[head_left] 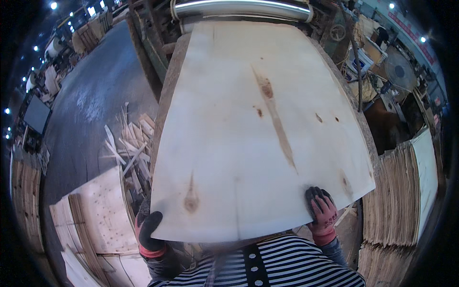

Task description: The person feeds large wood veneer sheets through a rolling glue-application machine and then stacks the treated sheets onto a pile.

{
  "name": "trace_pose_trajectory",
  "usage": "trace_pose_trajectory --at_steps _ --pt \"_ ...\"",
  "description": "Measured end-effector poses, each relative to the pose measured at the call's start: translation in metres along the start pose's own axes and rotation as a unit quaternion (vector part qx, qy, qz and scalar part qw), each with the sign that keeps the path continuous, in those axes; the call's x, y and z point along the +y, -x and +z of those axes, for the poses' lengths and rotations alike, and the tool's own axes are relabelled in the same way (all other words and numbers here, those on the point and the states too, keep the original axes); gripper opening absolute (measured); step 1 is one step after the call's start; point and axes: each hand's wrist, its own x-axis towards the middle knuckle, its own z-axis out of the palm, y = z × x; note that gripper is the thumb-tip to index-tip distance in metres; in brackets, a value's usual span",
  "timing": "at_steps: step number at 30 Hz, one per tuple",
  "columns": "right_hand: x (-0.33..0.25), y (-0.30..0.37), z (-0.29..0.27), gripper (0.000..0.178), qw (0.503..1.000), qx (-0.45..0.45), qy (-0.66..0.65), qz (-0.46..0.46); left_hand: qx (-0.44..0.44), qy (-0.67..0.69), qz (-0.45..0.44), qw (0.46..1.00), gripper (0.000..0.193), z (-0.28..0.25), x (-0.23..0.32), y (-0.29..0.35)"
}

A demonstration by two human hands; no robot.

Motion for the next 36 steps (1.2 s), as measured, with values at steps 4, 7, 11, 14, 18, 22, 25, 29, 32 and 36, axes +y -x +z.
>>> trace_pose_trajectory --at_steps 4,7,11,14,18,22,25,29,32,36 --pt "-0.009 -0.07 -0.001 0.06 0.998 -0.017 0.023 -0.063 0.067 -0.268 0.146 0.95 0.052 -0.029 -0.053 -0.035" --pt "0.02 -0.112 0.036 0.062 0.998 -0.047 -0.002 -0.044 0.018 0.22 -0.054 0.974 0.048 -0.028 -0.083 -0.077" --pt "0.04 -0.155 0.066 0.061 0.997 -0.042 0.015 -0.059 0.093 -0.031 0.024 0.995 0.049 -0.031 -0.139 -0.097" --pt "0.039 -0.138 0.079 0.059 0.995 -0.07 -0.055 -0.034 0.033 0.072 -0.046 0.996 0.053 -0.044 -0.144 -0.091" --pt "0.035 -0.103 0.094 0.06 0.985 -0.165 -0.026 -0.044 -0.027 -0.16 -0.017 0.987 0.055 -0.024 -0.113 -0.08" --pt "0.022 -0.064 0.089 0.055 0.966 -0.251 -0.061 -0.004 0.174 -0.076 -0.075 0.979 0.04 -0.023 -0.119 -0.045" --pt "0.014 -0.024 0.106 0.065 0.96 -0.272 -0.064 0.006 0.172 -0.134 -0.09 0.972 0.033 -0.052 -0.136 -0.023" --pt "0.006 -0.014 0.078 0.067 0.974 -0.223 -0.05 0.006 0.125 -0.165 -0.144 0.968 0.038 -0.108 -0.171 -0.02" --pt "-0.002 0.0 0.049 0.077 0.984 -0.146 -0.078 0.067 0.024 -0.687 0.003 0.727 0.038 -0.087 -0.11 -0.004" --pt "-0.013 0.045 0.038 0.085 0.968 -0.069 -0.153 0.187 0.052 -0.478 0.209 0.851 0.055 -0.07 -0.084 -0.012"
